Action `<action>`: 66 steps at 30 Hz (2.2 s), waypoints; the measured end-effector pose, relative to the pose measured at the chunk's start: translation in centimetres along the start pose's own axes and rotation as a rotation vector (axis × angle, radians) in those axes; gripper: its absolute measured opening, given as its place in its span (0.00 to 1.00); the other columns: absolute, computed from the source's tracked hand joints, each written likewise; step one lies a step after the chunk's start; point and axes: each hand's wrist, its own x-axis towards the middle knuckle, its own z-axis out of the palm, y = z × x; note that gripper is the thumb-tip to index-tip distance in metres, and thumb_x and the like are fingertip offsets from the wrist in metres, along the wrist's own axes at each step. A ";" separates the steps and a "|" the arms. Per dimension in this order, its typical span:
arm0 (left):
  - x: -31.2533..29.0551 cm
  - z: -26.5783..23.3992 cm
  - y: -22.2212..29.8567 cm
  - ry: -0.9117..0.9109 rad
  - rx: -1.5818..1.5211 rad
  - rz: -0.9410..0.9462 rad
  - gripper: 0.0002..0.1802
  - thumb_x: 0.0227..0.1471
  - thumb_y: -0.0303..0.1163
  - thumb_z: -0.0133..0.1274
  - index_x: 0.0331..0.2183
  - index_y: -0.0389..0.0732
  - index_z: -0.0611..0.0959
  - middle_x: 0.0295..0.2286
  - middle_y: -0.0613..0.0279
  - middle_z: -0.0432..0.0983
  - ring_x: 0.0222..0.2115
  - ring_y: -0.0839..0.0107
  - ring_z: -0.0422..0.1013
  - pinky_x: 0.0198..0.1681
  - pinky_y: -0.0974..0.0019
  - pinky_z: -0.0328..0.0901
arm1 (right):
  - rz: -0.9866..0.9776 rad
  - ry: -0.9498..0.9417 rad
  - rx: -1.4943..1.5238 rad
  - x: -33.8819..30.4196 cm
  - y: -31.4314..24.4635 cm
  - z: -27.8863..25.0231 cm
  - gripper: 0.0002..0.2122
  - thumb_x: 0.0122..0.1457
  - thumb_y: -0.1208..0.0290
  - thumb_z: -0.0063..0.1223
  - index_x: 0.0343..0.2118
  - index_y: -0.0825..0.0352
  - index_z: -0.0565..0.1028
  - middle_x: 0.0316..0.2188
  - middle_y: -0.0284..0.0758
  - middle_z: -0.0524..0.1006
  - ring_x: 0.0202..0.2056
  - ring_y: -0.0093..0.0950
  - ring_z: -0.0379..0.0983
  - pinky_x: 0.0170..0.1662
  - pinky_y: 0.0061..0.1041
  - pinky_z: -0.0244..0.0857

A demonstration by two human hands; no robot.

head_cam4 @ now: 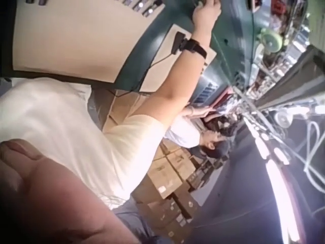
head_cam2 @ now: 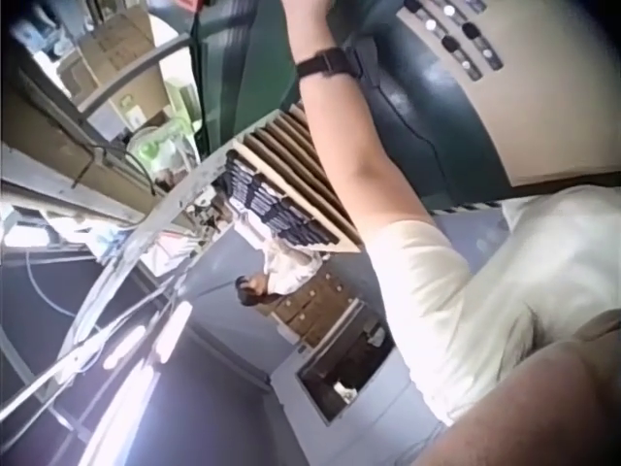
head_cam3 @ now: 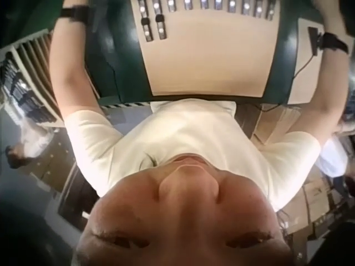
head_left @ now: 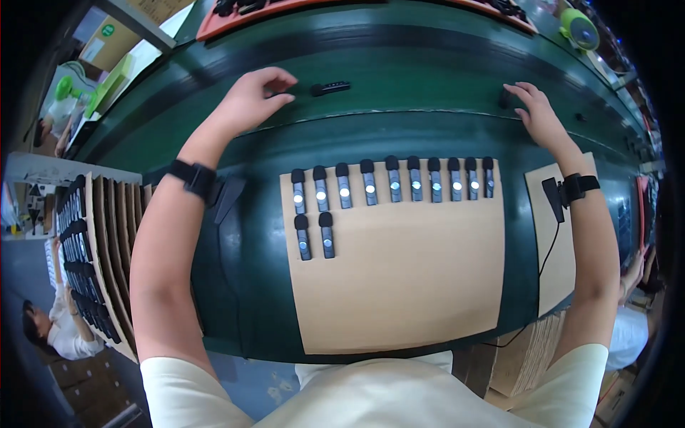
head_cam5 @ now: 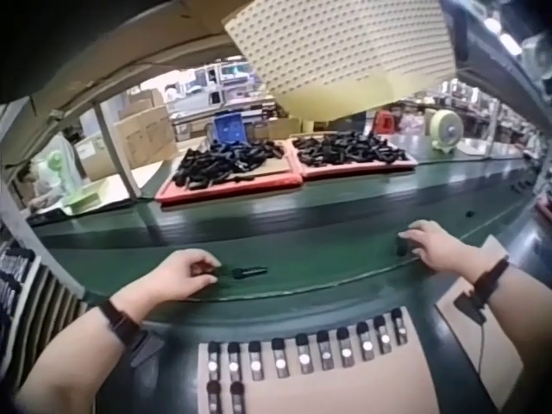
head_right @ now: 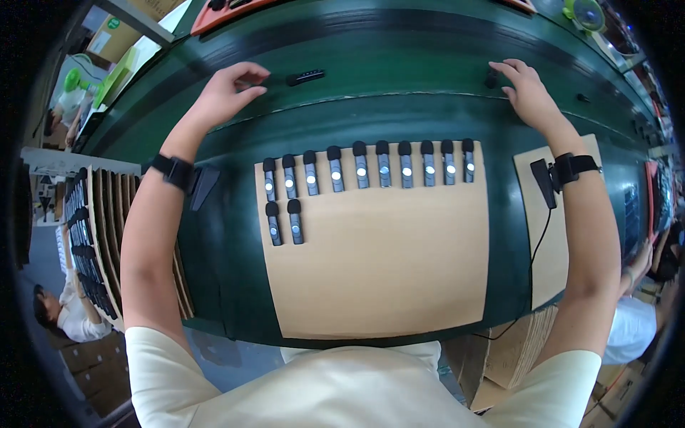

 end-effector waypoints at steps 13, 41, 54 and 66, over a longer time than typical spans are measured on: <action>1.7 2.0 -2.9 0.017 0.018 -0.053 0.17 0.54 0.28 0.58 0.46 0.36 0.79 0.37 0.61 0.78 0.36 0.73 0.74 0.44 0.71 0.68 | 0.159 -0.085 0.336 0.5 -0.5 0.6 0.13 0.61 0.80 0.48 0.49 0.69 0.69 0.42 0.34 0.74 0.47 0.31 0.72 0.53 0.26 0.64; -21.5 9.1 13.2 0.289 -1.031 -0.096 0.18 0.44 0.12 0.60 0.40 0.32 0.78 0.37 0.58 0.78 0.41 0.73 0.73 0.46 0.72 0.67 | 0.031 0.051 1.448 -12.6 -27.2 -1.6 0.14 0.48 0.84 0.63 0.39 0.69 0.75 0.35 0.34 0.74 0.37 0.24 0.70 0.41 0.21 0.64; -21.3 9.4 12.8 0.252 -0.857 0.066 0.17 0.42 0.12 0.61 0.38 0.32 0.80 0.37 0.56 0.78 0.40 0.68 0.74 0.46 0.67 0.68 | -0.066 0.106 1.333 -12.4 -27.1 -1.5 0.15 0.46 0.85 0.64 0.39 0.69 0.77 0.31 0.35 0.75 0.32 0.26 0.72 0.35 0.21 0.65; -21.4 9.5 13.0 0.277 -0.815 0.123 0.16 0.41 0.13 0.62 0.36 0.33 0.80 0.35 0.54 0.79 0.38 0.65 0.75 0.44 0.66 0.69 | -0.107 0.106 1.227 -12.5 -26.9 -2.3 0.13 0.46 0.82 0.64 0.37 0.68 0.77 0.30 0.35 0.74 0.32 0.26 0.69 0.35 0.22 0.62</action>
